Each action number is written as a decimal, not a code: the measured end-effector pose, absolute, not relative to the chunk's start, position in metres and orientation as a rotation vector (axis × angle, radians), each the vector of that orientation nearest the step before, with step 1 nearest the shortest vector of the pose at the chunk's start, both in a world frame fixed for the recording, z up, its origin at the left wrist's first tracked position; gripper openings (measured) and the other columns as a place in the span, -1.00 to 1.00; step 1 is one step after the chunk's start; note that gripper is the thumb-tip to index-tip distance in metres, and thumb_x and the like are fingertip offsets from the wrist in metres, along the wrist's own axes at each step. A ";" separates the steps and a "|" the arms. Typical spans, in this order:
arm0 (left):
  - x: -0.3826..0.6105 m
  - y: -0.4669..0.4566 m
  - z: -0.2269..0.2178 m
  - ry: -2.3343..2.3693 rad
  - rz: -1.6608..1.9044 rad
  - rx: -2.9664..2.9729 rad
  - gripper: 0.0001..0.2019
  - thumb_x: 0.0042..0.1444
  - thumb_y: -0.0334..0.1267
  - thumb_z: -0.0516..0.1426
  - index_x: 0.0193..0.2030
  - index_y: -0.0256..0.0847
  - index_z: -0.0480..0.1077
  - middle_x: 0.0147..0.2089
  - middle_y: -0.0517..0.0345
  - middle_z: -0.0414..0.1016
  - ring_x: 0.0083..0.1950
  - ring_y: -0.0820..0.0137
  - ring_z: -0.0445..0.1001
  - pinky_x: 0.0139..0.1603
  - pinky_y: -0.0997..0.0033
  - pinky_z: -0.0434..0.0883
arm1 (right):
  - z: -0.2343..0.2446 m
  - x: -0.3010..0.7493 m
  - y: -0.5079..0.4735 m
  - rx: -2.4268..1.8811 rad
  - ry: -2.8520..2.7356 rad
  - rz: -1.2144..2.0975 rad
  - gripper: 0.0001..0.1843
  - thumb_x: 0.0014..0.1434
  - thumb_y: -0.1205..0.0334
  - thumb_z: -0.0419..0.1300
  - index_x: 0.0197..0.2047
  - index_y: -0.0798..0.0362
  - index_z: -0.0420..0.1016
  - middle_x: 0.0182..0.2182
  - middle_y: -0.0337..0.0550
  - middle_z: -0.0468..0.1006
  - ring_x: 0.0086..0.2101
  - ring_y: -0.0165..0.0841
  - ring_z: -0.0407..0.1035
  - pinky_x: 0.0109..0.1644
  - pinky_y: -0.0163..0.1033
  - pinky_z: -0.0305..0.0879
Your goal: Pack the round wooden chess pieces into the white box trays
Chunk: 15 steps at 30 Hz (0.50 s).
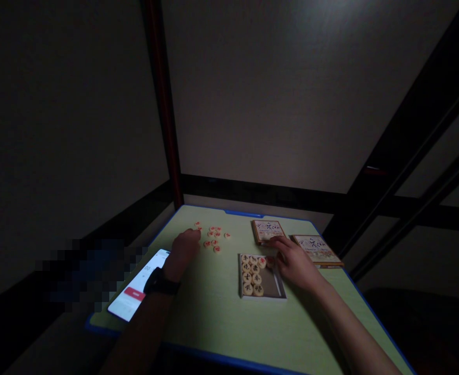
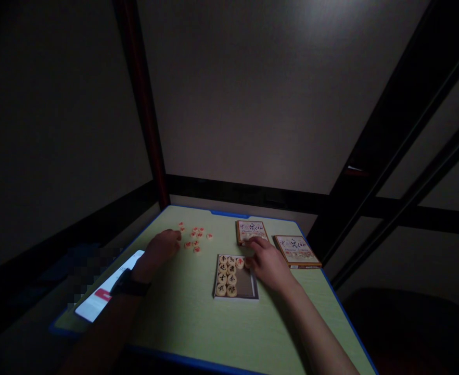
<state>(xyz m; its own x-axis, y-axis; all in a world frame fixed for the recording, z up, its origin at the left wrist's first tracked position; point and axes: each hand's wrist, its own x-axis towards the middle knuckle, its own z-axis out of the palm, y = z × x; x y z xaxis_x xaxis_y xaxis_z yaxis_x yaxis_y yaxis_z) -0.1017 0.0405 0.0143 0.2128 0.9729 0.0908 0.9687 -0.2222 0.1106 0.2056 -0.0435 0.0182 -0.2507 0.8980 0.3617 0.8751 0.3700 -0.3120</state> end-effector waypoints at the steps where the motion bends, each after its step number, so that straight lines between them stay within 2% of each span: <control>1: -0.101 0.042 0.013 1.879 0.242 2.442 -0.75 0.13 -0.54 0.01 -0.16 -0.31 0.47 -0.08 -0.12 0.55 -0.02 0.24 0.51 0.00 0.32 0.37 | 0.017 0.206 -0.043 -1.530 -2.162 0.061 -0.55 0.09 0.47 0.09 0.04 0.08 0.50 0.05 0.01 0.51 0.01 -0.15 0.43 0.11 -0.04 0.35; 4: -0.100 0.045 0.010 1.730 0.301 2.467 -0.80 0.11 -0.50 0.05 -0.22 -0.28 0.48 -0.12 -0.04 0.57 -0.03 0.27 0.49 0.02 0.34 0.36 | 0.015 0.207 -0.042 -1.520 -2.171 0.059 -0.57 0.11 0.46 0.10 0.04 0.07 0.52 0.04 0.01 0.51 -0.02 -0.16 0.45 0.09 -0.06 0.37; 10: -0.102 0.048 0.010 1.563 0.318 2.460 -0.80 0.01 -0.51 0.12 -0.24 -0.29 0.52 -0.23 0.02 0.57 -0.16 0.30 0.50 -0.08 0.38 0.39 | 0.013 0.207 -0.041 -1.530 -2.176 0.051 -0.56 0.10 0.49 0.10 0.02 0.06 0.54 0.04 0.03 0.52 -0.04 -0.16 0.47 0.07 -0.06 0.39; 15: -0.111 0.053 0.011 1.599 0.346 2.420 -0.75 -0.02 -0.50 0.16 -0.18 -0.26 0.53 -0.19 0.06 0.59 -0.18 0.34 0.52 -0.11 0.42 0.41 | 0.011 0.208 -0.040 -1.501 -2.176 0.054 -0.55 0.10 0.49 0.10 0.04 0.06 0.54 0.03 0.02 0.52 -0.03 -0.16 0.46 0.07 -0.05 0.39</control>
<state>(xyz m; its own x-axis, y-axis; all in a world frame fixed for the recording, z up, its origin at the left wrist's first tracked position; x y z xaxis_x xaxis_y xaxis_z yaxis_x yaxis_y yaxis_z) -0.1109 0.0528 0.0111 0.3805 0.9218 0.0742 0.8700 -0.3840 0.3092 0.2081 -0.0405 0.0115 -0.2733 0.8877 0.3706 0.8682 0.3935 -0.3023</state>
